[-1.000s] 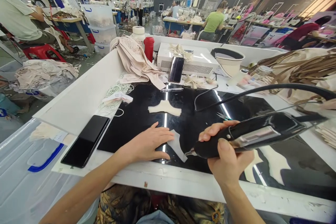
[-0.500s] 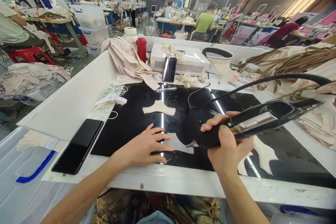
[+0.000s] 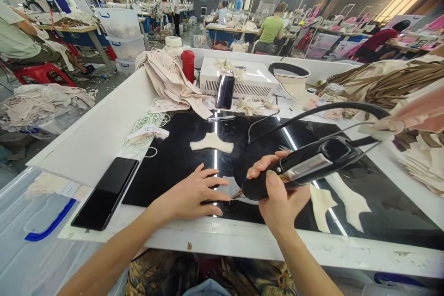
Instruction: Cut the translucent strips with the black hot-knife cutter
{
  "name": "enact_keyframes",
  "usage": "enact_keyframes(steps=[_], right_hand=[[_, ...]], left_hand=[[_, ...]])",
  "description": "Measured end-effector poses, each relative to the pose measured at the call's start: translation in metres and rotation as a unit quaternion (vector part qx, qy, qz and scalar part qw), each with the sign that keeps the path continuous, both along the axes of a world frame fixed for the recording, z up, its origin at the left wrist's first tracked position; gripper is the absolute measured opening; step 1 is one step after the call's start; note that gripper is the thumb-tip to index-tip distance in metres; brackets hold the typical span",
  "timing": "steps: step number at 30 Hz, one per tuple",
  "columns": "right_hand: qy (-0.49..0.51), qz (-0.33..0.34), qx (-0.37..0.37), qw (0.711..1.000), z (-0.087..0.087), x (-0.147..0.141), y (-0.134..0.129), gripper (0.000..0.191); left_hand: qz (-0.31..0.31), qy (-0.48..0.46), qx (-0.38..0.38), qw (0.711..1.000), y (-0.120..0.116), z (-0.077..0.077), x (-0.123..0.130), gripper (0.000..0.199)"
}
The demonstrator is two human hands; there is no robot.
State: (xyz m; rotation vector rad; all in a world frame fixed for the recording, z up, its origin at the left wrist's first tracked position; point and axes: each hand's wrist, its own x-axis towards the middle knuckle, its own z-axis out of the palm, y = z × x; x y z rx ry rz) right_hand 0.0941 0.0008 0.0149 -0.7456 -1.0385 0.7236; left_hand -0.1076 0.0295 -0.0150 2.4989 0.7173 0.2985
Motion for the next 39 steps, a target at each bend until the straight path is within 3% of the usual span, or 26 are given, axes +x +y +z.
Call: enact_keyframes(steps=[5, 16, 21, 39], right_hand=[[0.001, 0.012, -0.001, 1.000, 0.000, 0.003, 0.001, 0.031], [-0.006, 0.010, 0.001, 1.000, 0.000, 0.015, 0.002, 0.033], [0.007, -0.001, -0.005, 1.000, 0.006, 0.009, -0.001, 0.032], [0.029, 0.073, 0.012, 0.997, 0.000, -0.009, -0.013, 0.029]], left_hand=[[0.021, -0.022, -0.007, 0.999, 0.004, -0.003, 0.003, 0.035], [-0.016, -0.025, -0.035, 0.999, 0.006, 0.000, 0.003, 0.035], [-0.013, -0.026, -0.038, 0.999, 0.005, 0.001, 0.003, 0.039], [-0.018, -0.016, -0.044, 0.999, 0.007, -0.002, 0.004, 0.044]])
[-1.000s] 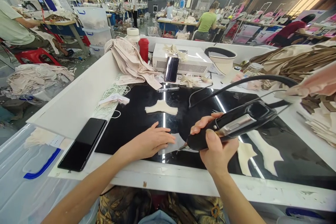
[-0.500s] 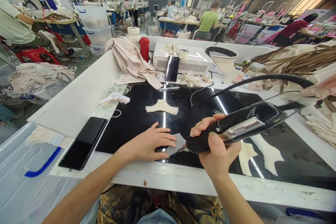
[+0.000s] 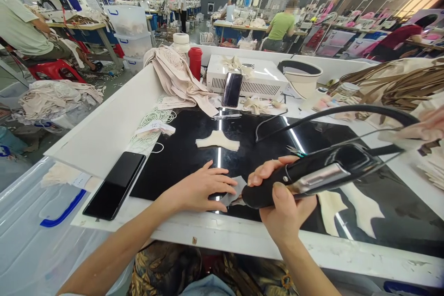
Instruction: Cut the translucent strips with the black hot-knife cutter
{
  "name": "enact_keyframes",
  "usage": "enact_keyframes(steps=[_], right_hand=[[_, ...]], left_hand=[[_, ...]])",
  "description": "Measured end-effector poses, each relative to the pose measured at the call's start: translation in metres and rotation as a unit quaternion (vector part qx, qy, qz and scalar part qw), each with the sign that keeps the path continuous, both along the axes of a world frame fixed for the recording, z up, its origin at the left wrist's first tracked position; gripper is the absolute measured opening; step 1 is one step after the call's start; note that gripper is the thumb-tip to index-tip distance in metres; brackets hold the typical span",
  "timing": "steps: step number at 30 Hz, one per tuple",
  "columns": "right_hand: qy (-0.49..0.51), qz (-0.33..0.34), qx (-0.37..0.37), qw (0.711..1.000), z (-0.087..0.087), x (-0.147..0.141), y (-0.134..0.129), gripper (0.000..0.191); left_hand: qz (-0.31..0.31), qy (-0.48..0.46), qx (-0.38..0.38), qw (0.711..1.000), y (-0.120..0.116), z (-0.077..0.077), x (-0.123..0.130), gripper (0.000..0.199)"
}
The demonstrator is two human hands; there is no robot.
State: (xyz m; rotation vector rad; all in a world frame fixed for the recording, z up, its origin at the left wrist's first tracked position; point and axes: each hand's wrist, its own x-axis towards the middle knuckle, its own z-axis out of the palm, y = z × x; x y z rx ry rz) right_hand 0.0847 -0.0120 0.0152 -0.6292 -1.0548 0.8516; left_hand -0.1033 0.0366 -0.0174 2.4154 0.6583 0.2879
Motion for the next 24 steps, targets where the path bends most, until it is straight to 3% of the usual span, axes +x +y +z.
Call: enact_keyframes(steps=[11, 15, 18, 24], right_hand=[[-0.011, 0.022, -0.019, 1.000, 0.001, 0.000, -0.004, 0.029], [0.004, -0.053, -0.009, 0.999, 0.011, 0.018, -0.002, 0.031], [0.014, -0.104, -0.013, 0.994, 0.015, 0.031, 0.001, 0.031], [0.012, -0.120, -0.006, 0.993, 0.010, 0.039, 0.002, 0.031]], left_hand=[[-0.002, -0.029, 0.008, 1.000, -0.003, 0.002, -0.003, 0.040], [0.005, -0.060, 0.035, 0.998, -0.006, 0.003, 0.001, 0.028], [0.002, -0.074, 0.051, 0.996, -0.009, -0.001, 0.013, 0.033], [-0.024, -0.048, 0.066, 0.996, -0.014, -0.007, 0.028, 0.039]])
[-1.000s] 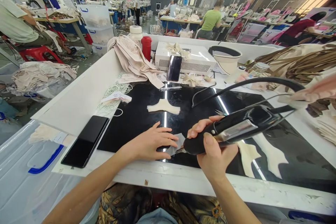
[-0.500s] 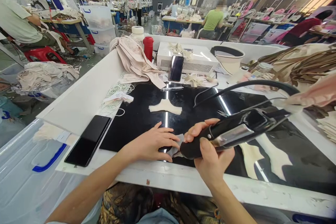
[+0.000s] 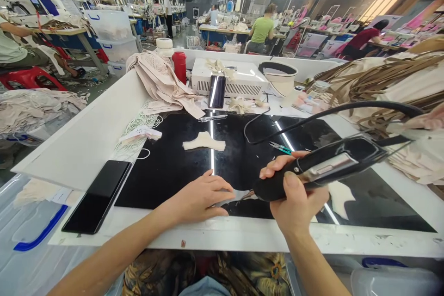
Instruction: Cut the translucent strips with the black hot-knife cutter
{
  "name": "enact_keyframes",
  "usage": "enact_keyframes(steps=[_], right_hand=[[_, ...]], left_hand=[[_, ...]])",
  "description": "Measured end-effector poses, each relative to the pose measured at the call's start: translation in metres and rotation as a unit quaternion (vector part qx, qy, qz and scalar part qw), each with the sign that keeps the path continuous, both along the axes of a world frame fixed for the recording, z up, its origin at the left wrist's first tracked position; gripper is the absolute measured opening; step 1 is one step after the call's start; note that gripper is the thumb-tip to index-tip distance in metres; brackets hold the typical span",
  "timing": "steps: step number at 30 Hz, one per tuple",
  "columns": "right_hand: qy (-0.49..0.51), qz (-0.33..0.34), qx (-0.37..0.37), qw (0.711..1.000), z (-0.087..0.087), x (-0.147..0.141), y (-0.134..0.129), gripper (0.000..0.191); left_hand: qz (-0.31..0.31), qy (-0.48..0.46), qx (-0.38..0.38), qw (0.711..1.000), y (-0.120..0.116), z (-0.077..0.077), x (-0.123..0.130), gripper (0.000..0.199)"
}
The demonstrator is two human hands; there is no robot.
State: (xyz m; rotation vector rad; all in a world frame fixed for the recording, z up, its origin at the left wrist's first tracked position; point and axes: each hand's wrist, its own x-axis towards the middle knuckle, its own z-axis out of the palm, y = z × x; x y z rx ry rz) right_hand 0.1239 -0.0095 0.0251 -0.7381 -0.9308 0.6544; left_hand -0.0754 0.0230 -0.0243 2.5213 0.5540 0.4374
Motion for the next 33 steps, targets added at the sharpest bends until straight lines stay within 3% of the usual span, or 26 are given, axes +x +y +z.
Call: enact_keyframes(steps=[9, 33], right_hand=[[-0.016, 0.018, -0.011, 1.000, -0.008, -0.003, -0.004, 0.031], [-0.044, -0.040, -0.034, 0.998, -0.007, 0.010, -0.007, 0.030]], left_hand=[[-0.009, 0.019, 0.016, 1.000, 0.001, 0.001, -0.002, 0.032], [-0.008, 0.018, 0.003, 1.000, 0.000, -0.001, -0.004, 0.030]])
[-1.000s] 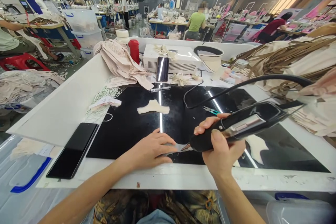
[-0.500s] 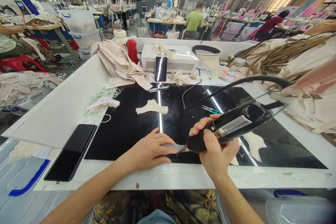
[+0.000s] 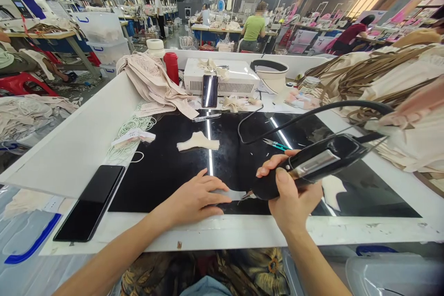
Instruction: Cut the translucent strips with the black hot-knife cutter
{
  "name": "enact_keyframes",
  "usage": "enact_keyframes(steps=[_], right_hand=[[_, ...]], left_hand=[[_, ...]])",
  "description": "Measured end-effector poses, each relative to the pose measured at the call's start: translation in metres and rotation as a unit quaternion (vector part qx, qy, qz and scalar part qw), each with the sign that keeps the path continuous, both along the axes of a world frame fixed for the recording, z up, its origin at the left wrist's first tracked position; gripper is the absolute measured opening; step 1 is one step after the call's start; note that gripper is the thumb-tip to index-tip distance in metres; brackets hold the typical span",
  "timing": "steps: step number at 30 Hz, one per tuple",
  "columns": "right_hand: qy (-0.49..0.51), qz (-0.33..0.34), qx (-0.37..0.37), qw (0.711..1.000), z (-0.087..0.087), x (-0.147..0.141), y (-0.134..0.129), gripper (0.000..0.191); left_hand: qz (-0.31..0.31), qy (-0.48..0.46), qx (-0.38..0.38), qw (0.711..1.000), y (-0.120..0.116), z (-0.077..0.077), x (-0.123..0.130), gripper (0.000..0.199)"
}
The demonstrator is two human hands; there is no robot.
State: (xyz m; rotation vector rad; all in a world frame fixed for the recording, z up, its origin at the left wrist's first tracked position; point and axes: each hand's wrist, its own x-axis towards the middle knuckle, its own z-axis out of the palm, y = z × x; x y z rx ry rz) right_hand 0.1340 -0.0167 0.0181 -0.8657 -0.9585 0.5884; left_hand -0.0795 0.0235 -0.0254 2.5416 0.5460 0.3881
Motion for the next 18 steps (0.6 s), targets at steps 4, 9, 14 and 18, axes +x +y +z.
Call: enact_keyframes(steps=[4, 9, 14, 18], right_hand=[[0.028, 0.012, 0.025, 0.999, 0.003, -0.003, 0.000, 0.031], [0.034, 0.040, 0.019, 0.998, 0.000, -0.011, 0.000, 0.030], [0.015, 0.024, 0.011, 1.000, -0.003, -0.016, 0.001, 0.030], [0.009, 0.024, -0.006, 1.000, -0.003, -0.017, 0.001, 0.028]], left_hand=[[0.003, 0.008, 0.001, 1.000, 0.000, 0.001, 0.000, 0.032], [0.007, 0.028, 0.007, 1.000, 0.000, 0.002, 0.000, 0.032], [0.001, 0.024, 0.010, 1.000, 0.001, 0.000, 0.000, 0.032], [-0.005, 0.015, 0.006, 1.000, 0.000, 0.000, -0.001, 0.032]])
